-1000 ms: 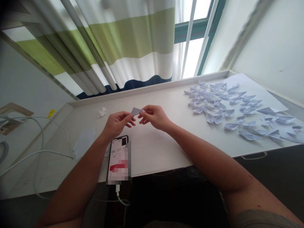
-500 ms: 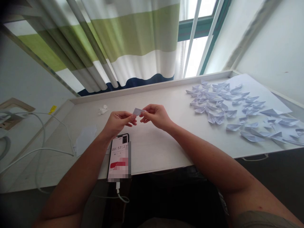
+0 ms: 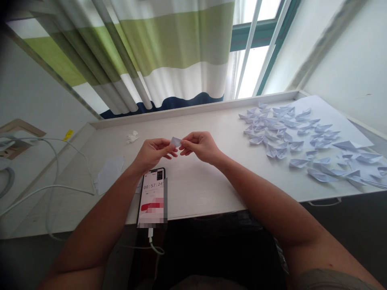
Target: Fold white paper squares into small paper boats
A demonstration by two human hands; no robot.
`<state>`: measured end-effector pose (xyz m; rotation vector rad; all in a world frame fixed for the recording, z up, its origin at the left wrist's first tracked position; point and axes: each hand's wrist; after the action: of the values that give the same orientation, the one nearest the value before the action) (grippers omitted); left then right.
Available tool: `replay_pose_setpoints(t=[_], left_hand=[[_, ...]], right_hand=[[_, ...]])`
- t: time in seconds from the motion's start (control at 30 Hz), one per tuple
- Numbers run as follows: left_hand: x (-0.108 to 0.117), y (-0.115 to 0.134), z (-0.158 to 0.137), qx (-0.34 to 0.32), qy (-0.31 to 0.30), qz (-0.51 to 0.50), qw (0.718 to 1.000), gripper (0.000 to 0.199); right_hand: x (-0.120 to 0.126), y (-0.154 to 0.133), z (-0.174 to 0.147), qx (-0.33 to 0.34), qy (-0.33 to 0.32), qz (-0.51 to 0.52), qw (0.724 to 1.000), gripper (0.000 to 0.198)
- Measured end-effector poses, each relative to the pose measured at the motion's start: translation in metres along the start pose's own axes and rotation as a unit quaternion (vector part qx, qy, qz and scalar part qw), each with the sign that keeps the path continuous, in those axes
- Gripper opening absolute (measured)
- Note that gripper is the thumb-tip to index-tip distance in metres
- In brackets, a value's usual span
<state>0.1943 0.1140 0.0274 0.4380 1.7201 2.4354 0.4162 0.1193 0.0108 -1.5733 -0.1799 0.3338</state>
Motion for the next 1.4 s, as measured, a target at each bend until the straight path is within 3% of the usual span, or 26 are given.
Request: replay_pose_setpoints(t=[0.2, 0.37, 0.57, 0.77, 0.9, 1.03, 1.2, 1.4], left_hand=[[-0.002, -0.005, -0.001, -0.024, 0.030, 0.021, 0.999, 0.046], [-0.006, -0.005, -0.004, -0.125, 0.018, 0.183, 0.975, 0.064], [-0.008, -0.007, -0.007, -0.157, 0.009, 0.232, 0.960, 0.047], [-0.006, 0.000, -0.008, -0.122, -0.008, 0.178, 0.976, 0.051], [-0.007, 0.002, -0.009, -0.107, -0.033, 0.132, 0.985, 0.052], [-0.007, -0.004, -0.009, -0.108, -0.026, 0.141, 0.984, 0.047], [-0.014, -0.007, -0.007, -0.069, -0.008, 0.074, 0.995, 0.039], [-0.018, -0.002, -0.002, 0.022, 0.050, -0.117, 0.992, 0.027]], right_hand=[[-0.003, -0.001, -0.001, 0.003, 0.007, 0.017, 1.000, 0.047], [-0.005, -0.003, -0.001, -0.013, 0.048, -0.001, 0.999, 0.033], [-0.009, -0.003, -0.004, 0.011, 0.045, -0.042, 0.998, 0.032], [-0.008, 0.001, -0.003, 0.044, 0.012, -0.045, 0.998, 0.051], [-0.004, 0.003, 0.000, 0.061, 0.003, -0.056, 0.997, 0.046], [-0.002, 0.005, 0.000, 0.077, 0.035, -0.126, 0.988, 0.040], [-0.003, 0.009, -0.002, 0.145, 0.061, -0.259, 0.953, 0.021], [0.001, 0.016, 0.001, 0.264, 0.063, -0.334, 0.903, 0.020]])
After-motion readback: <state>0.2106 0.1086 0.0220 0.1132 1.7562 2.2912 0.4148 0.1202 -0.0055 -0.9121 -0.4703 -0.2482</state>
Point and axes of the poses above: each hand's wrist, its own z-axis towards the middle knuckle, its own x-axis out of the back of the hand, y = z × x, and after that the axes turned 13 degrees about -x, right-handed
